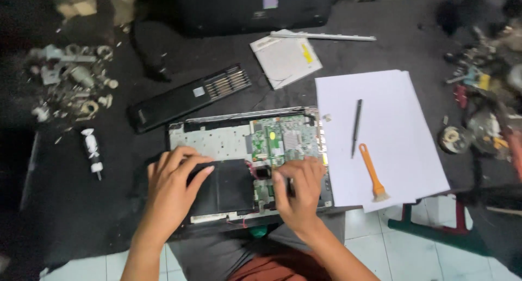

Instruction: Disassembling a laptop to access and remove internal components like the battery and ribbon cables.

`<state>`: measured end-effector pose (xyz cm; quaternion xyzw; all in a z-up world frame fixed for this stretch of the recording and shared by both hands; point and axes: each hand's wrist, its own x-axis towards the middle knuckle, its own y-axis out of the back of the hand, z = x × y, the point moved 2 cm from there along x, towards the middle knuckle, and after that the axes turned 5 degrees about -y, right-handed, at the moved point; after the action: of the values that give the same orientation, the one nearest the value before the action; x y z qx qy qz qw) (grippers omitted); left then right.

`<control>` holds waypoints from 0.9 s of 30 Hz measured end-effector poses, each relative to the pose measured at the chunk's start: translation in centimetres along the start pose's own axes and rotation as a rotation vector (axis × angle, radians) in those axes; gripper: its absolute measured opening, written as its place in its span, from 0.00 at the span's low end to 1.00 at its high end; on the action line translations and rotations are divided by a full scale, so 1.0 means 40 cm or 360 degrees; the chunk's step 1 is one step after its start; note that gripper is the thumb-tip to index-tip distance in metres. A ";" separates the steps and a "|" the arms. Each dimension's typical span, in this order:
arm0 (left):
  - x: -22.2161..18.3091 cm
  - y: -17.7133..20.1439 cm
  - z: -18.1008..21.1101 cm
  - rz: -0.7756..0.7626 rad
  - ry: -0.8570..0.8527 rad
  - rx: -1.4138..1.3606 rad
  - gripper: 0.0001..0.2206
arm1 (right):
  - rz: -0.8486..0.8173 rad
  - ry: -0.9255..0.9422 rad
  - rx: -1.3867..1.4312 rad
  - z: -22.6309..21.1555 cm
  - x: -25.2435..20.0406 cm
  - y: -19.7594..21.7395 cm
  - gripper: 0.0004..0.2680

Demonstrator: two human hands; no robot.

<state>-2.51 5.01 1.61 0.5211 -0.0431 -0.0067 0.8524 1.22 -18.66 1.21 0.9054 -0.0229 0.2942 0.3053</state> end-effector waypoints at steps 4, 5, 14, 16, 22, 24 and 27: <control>0.010 0.006 -0.001 0.0011 0.0076 -0.0146 0.05 | 0.0191 0.0153 0.0005 -0.017 -0.016 0.025 0.07; 0.006 0.007 -0.006 0.0029 0.0109 -0.0247 0.04 | 0.0189 0.0133 0.0049 -0.025 -0.020 0.031 0.08; -0.078 0.094 0.052 0.0086 0.0120 -0.0732 0.04 | -0.0761 0.0060 0.0523 -0.085 0.040 0.119 0.28; -0.064 0.121 0.152 0.0239 0.0001 -0.0817 0.02 | -0.0849 -0.0012 0.0622 -0.102 0.046 0.145 0.19; -0.122 0.112 0.186 0.0375 0.0097 -0.0979 0.13 | -0.0516 -0.1251 0.0607 0.118 -0.094 0.249 0.06; -0.150 0.086 0.129 0.0416 0.0219 -0.0884 0.14 | -0.0086 -0.1816 0.0568 0.218 -0.085 0.304 0.05; -0.228 -0.036 -0.027 -0.0118 0.1156 -0.0365 0.17 | 0.0592 -0.1588 0.1110 0.270 0.033 0.384 0.11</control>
<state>-11.46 5.81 -0.74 0.3920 0.2816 0.1430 0.8641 4.51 -37.09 3.30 0.9606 -0.2221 -0.1248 -0.1110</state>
